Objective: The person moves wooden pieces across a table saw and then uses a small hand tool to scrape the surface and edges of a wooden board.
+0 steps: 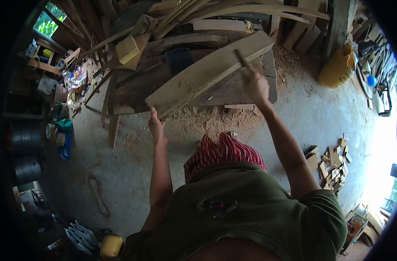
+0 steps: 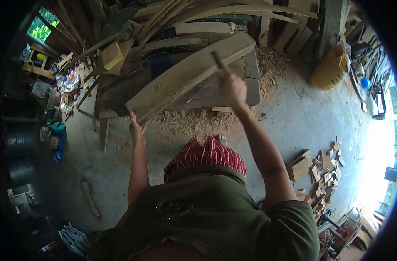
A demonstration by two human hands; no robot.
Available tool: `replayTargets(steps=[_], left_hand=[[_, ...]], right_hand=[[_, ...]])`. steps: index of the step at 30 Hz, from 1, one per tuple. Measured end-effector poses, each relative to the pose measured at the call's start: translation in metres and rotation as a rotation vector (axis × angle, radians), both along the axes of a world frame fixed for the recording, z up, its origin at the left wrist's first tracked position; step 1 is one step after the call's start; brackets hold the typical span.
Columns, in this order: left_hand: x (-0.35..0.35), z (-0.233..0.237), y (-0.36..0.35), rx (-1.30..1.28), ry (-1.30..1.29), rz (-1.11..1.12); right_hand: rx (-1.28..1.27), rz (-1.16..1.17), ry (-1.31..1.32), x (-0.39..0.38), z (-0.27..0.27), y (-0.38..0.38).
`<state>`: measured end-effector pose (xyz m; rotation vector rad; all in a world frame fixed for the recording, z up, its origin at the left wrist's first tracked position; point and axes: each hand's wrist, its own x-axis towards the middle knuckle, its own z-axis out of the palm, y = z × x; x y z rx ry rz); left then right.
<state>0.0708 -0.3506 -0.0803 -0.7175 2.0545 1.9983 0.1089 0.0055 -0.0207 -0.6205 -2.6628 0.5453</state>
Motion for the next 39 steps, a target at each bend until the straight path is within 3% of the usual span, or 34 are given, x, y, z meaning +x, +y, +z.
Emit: replayTargets(steps=[1,3,4,5,7,9,10,14,16,17,18,20,21,23,25,27,28,30,32,34,35,37,39], left_hand=[[0.001,0.002,0.002,-0.001,-0.006,0.030],[-0.002,0.002,0.005,0.000,-0.004,0.055],[-0.002,-0.001,0.006,0.017,0.003,0.083],[-0.001,-0.003,0.007,0.033,0.009,0.107],[0.000,-0.003,0.007,0.040,0.004,0.096],[-0.003,-0.001,0.006,0.049,0.012,0.080],[-0.002,0.000,0.004,0.028,-0.016,0.041],[-0.001,0.004,0.002,0.016,-0.033,-0.017],[-0.002,0.004,0.007,0.007,-0.028,0.048],[-0.001,0.003,0.009,-0.003,-0.036,0.120],[0.000,0.006,0.010,-0.006,-0.035,0.111],[0.003,0.013,0.014,0.052,0.004,0.114],[0.004,0.012,0.014,0.050,0.009,0.107],[0.001,0.010,0.009,0.030,-0.065,0.079],[-0.001,0.008,0.002,0.021,-0.070,0.059],[-0.001,0.001,0.001,0.031,-0.082,0.052],[-0.002,-0.004,-0.003,0.042,-0.057,0.043],[-0.003,-0.005,0.001,0.066,-0.020,0.028],[0.001,0.001,0.005,0.053,-0.047,0.057],[0.001,0.002,0.008,0.058,-0.051,0.061],[0.000,0.002,0.007,0.058,-0.058,0.070],[-0.003,0.001,0.004,0.038,-0.068,0.058],[0.000,-0.001,0.001,0.025,-0.091,0.065]], right_hand=[[0.106,0.051,0.260,-0.004,-0.008,0.015],[-0.155,0.023,-0.085,-0.002,-0.021,-0.005],[0.011,0.120,0.034,0.002,-0.033,-0.026],[-0.144,0.178,-0.024,0.006,-0.024,-0.051],[-0.051,0.315,0.302,0.013,-0.025,-0.085],[-0.126,0.351,-0.032,0.011,-0.015,-0.057],[-0.174,0.255,-0.191,0.010,0.007,-0.041],[-0.022,0.061,0.119,-0.012,-0.023,0.022],[-0.006,0.016,-0.053,-0.020,-0.038,0.019],[0.019,0.047,-0.117,-0.015,-0.036,-0.005],[0.058,0.253,-0.236,0.003,0.020,-0.038],[-0.039,0.436,-0.351,0.004,0.001,-0.070],[0.040,0.548,-0.013,0.010,-0.001,-0.080],[-0.034,0.543,-0.406,-0.001,0.024,-0.065],[0.041,0.326,-0.349,-0.015,0.023,-0.028],[0.018,0.080,-0.049,-0.030,0.016,0.021],[0.030,0.088,-0.048,-0.033,0.003,0.024],[0.471,0.142,-0.167,-0.040,-0.027,0.029],[0.640,0.360,-0.122,-0.027,-0.034,-0.029],[0.079,0.624,-0.367,-0.004,0.036,-0.086],[0.098,0.706,-0.164,0.001,0.031,-0.096],[-0.028,0.631,-0.333,-0.003,0.050,-0.084],[0.282,0.490,-0.289,-0.022,0.010,-0.034]])
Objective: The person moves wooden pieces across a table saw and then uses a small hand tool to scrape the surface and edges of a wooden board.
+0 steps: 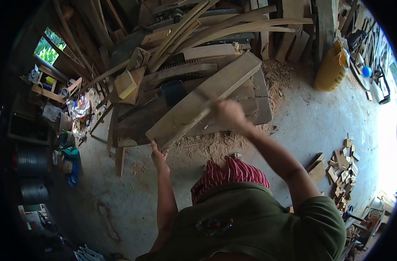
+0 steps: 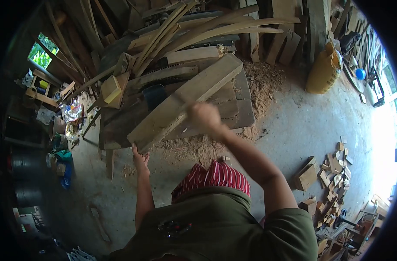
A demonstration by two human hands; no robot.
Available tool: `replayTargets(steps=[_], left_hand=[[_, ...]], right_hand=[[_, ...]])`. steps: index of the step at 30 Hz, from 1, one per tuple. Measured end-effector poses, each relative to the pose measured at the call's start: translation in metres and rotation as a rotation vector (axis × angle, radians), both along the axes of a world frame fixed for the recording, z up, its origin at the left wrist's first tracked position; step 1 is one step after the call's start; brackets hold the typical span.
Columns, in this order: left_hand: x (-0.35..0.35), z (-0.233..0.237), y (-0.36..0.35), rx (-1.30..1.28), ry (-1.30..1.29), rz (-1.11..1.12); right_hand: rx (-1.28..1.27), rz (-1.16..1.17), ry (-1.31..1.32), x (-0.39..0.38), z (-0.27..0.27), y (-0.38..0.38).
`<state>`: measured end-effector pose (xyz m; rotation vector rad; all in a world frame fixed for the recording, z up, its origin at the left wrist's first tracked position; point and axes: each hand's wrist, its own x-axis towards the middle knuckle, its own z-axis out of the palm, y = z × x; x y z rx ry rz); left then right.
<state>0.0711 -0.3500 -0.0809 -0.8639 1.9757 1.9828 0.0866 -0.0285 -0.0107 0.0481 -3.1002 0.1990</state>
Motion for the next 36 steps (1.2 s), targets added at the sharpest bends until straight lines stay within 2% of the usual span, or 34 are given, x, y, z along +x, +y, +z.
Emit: replayTargets(steps=[2,4,5,6,7,8,9,10,12,14,15,16,18,20,22,23,24,26,28,29,31,33,35,36], left_hand=[[0.000,0.003,0.001,0.006,0.052,-0.040],[0.001,0.002,0.003,0.018,0.049,-0.008],[0.001,0.001,0.005,0.020,0.045,0.002],[0.001,0.001,0.006,0.023,0.040,0.006],[0.003,0.001,0.007,0.029,0.048,0.025],[0.003,0.002,0.009,0.032,0.057,0.039],[0.004,0.001,0.009,0.024,0.052,0.030],[0.005,0.001,0.007,0.025,0.047,0.031],[0.001,0.003,0.007,0.022,0.050,0.010],[0.001,0.006,0.004,-0.009,0.047,-0.009],[0.001,0.006,0.004,-0.012,0.046,-0.015],[0.001,0.006,0.004,-0.018,0.039,-0.008],[0.001,0.005,0.005,-0.026,0.035,0.005],[0.002,0.003,0.006,0.006,0.028,0.033],[0.001,0.002,0.008,0.015,0.037,0.037],[0.004,0.002,0.009,0.021,0.037,0.054],[0.004,0.002,0.008,0.020,0.035,0.051],[0.003,0.003,0.006,0.017,0.022,0.017],[0.004,0.004,0.006,0.010,0.023,0.017],[0.004,0.003,0.006,0.003,0.030,0.004],[0.003,0.004,0.006,0.014,0.017,0.007],[0.003,0.004,0.005,0.016,-0.003,-0.004],[0.005,0.003,0.008,0.023,0.014,0.028],[0.005,0.004,0.008,0.021,0.015,0.027]], right_hand=[[0.037,-0.320,0.007,-0.008,0.014,0.051],[-0.246,-0.273,0.533,0.000,-0.004,0.080],[-0.274,-0.395,0.301,0.007,-0.015,0.071],[0.083,-0.252,0.475,0.006,-0.074,0.066],[-0.129,-0.276,0.344,0.018,-0.049,0.029],[-0.103,-0.117,0.315,0.034,-0.011,-0.002],[-0.359,-0.021,0.440,0.036,-0.024,-0.018],[-0.367,-0.040,0.439,0.036,-0.028,-0.013],[-0.262,-0.185,0.034,0.025,-0.031,0.022],[-0.234,-0.485,0.037,0.013,-0.029,0.076],[-0.325,-0.500,0.177,0.010,-0.041,0.109],[-0.270,-0.407,0.350,0.017,-0.014,0.117],[-0.322,-0.418,0.207,0.016,-0.016,0.109],[0.214,-0.255,0.030,0.023,-0.039,0.071],[-0.253,0.061,0.536,0.043,-0.019,0.027],[-0.321,0.060,0.346,0.041,-0.011,0.032],[-0.100,-0.029,-0.046,0.036,0.000,0.049],[0.603,-0.094,0.059,0.023,-0.020,0.101],[0.492,-0.304,0.126,0.001,-0.022,0.159],[0.492,-0.294,0.129,0.002,-0.023,0.161],[-0.199,-0.399,0.332,0.001,-0.025,0.162],[0.021,-0.335,0.141,0.008,-0.050,0.119],[-0.355,-0.080,0.200,0.029,-0.029,0.072],[-0.362,0.014,0.340,0.037,-0.009,0.057]])
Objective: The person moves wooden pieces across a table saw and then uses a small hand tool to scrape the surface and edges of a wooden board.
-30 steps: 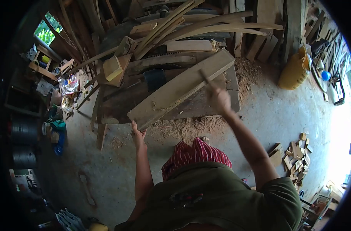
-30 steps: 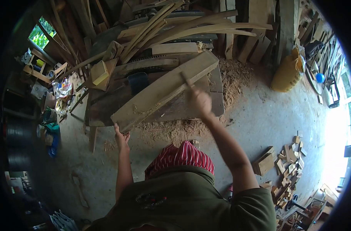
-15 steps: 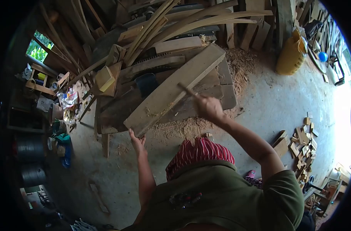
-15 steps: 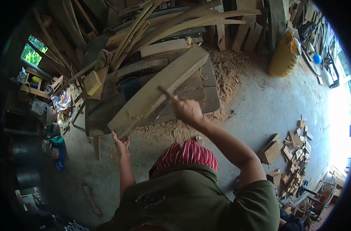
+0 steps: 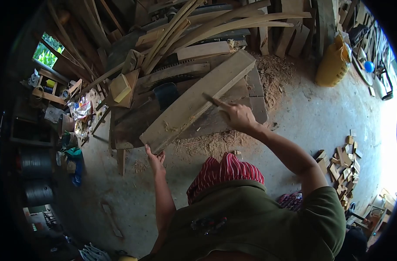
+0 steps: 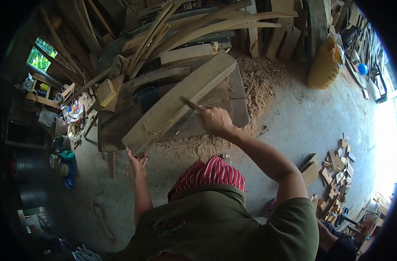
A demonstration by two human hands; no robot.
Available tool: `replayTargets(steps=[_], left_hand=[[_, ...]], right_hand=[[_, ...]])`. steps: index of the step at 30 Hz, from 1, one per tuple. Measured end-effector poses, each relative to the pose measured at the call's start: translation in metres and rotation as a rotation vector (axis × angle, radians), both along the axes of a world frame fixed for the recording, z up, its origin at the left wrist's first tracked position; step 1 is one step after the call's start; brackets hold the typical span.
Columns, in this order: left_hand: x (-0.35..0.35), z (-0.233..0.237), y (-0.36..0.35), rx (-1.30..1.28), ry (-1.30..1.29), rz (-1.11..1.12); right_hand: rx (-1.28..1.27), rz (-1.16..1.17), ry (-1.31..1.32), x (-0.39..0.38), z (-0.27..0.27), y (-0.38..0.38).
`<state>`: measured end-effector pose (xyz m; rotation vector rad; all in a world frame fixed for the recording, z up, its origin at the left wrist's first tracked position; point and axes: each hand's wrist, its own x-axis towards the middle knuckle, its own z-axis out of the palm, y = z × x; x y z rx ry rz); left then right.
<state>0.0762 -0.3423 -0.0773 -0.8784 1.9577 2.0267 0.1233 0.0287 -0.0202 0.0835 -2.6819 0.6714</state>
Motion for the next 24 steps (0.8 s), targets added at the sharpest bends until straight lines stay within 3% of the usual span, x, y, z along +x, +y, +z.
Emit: replayTargets(steps=[2,4,6,9,10,11,12,13,14,16,18,20,24], left_hand=[[0.000,0.001,0.001,0.020,-0.011,-0.010],[0.002,0.005,0.002,0.015,-0.008,-0.004],[0.002,0.005,0.004,0.012,-0.006,-0.019],[-0.002,0.003,0.004,0.025,-0.007,-0.011],[-0.002,0.003,0.004,0.032,-0.003,-0.004],[0.001,0.001,0.002,0.038,-0.003,0.006],[0.002,0.001,0.003,0.041,-0.005,0.008],[0.002,0.001,0.004,0.040,0.008,0.016],[0.002,0.001,0.005,0.037,0.021,0.022],[0.000,0.000,0.005,0.044,0.015,0.026],[-0.001,0.000,0.004,0.053,0.011,0.041],[0.000,0.000,0.004,0.059,0.008,0.030],[-0.008,-0.010,-0.004,0.101,-0.017,0.036]], right_hand=[[0.046,-0.005,-0.298,-0.008,0.013,0.016],[0.362,-0.288,-0.506,-0.039,-0.012,0.070],[0.024,-0.449,-0.027,-0.042,0.000,0.116],[-0.070,-0.524,-0.118,-0.048,-0.023,0.130],[0.007,-0.521,-0.098,-0.048,-0.044,0.114],[0.012,-0.385,-0.110,-0.032,-0.017,0.081],[0.295,-0.337,-0.204,-0.033,-0.054,0.072],[0.076,-0.212,-0.395,-0.026,-0.037,0.052],[-0.051,-0.038,0.085,-0.011,0.010,0.027],[0.014,-0.048,-0.304,-0.020,0.003,0.047],[0.065,-0.301,-0.210,-0.050,-0.028,0.094],[-0.062,-0.516,-0.214,-0.069,-0.003,0.135],[-0.035,-0.530,-0.130,-0.079,-0.049,0.135]])
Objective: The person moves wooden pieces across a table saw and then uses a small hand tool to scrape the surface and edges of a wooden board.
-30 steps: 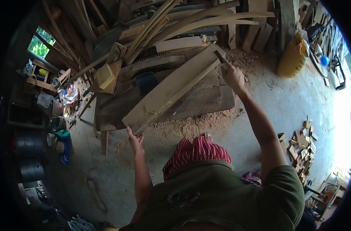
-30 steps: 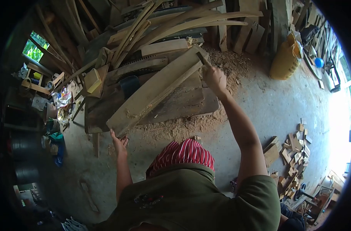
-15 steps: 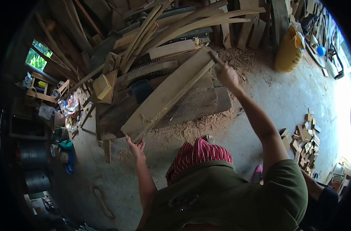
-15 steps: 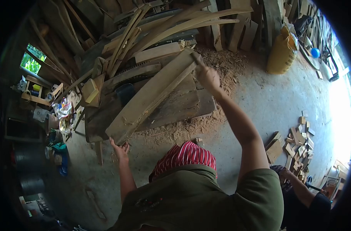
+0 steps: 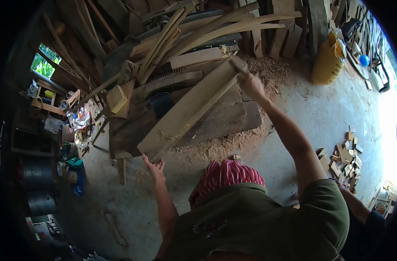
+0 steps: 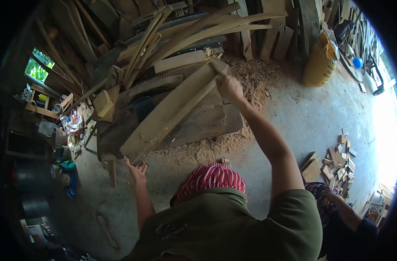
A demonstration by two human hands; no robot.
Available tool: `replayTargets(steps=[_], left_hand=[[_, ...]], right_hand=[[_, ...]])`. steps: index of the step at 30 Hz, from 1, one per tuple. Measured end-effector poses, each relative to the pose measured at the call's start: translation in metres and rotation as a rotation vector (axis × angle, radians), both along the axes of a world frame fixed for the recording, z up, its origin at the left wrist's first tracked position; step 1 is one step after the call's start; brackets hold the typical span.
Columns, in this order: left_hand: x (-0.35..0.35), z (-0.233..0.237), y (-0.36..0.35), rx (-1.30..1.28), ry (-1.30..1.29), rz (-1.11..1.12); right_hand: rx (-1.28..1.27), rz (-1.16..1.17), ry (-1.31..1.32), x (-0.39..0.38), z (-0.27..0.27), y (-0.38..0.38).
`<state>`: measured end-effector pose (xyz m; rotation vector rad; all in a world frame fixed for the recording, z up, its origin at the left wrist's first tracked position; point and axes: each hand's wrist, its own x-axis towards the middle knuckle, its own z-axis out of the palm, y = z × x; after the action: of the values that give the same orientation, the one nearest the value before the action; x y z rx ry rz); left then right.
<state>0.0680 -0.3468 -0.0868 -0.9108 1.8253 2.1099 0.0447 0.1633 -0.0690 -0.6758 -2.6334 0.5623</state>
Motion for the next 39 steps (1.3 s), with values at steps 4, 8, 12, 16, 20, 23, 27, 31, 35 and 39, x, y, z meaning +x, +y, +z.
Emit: replayTargets(steps=[4,8,12,16,20,23,27,31,35,39], left_hand=[[0.007,0.010,0.010,-0.016,0.032,0.029],[0.012,0.012,0.010,-0.024,0.015,0.021],[0.010,0.009,0.009,-0.021,0.025,-0.002],[0.007,0.000,0.005,0.017,-0.013,0.010],[0.006,0.001,0.007,-0.019,0.012,0.018],[0.010,0.006,0.010,-0.005,0.011,0.028],[0.011,0.011,0.013,-0.022,0.030,0.032],[0.011,0.008,0.011,0.006,-0.005,0.066],[0.011,0.015,0.015,-0.020,0.040,0.018],[0.012,0.015,0.018,-0.030,0.047,0.016]], right_hand=[[-0.020,0.355,-0.138,0.033,0.022,-0.078],[0.017,0.181,-0.015,0.019,0.046,-0.041],[-0.027,-0.022,0.068,0.003,0.048,0.021],[0.234,0.126,-0.112,0.014,-0.002,-0.020],[-0.111,0.230,-0.088,0.012,0.042,-0.027],[-0.129,-0.012,0.065,-0.003,0.035,0.020],[0.004,0.033,-0.106,0.009,-0.013,-0.032],[-0.088,0.593,0.003,0.066,0.060,-0.126],[-0.195,0.444,-0.109,0.046,0.062,-0.099],[0.109,0.298,0.092,0.024,0.046,-0.061]])
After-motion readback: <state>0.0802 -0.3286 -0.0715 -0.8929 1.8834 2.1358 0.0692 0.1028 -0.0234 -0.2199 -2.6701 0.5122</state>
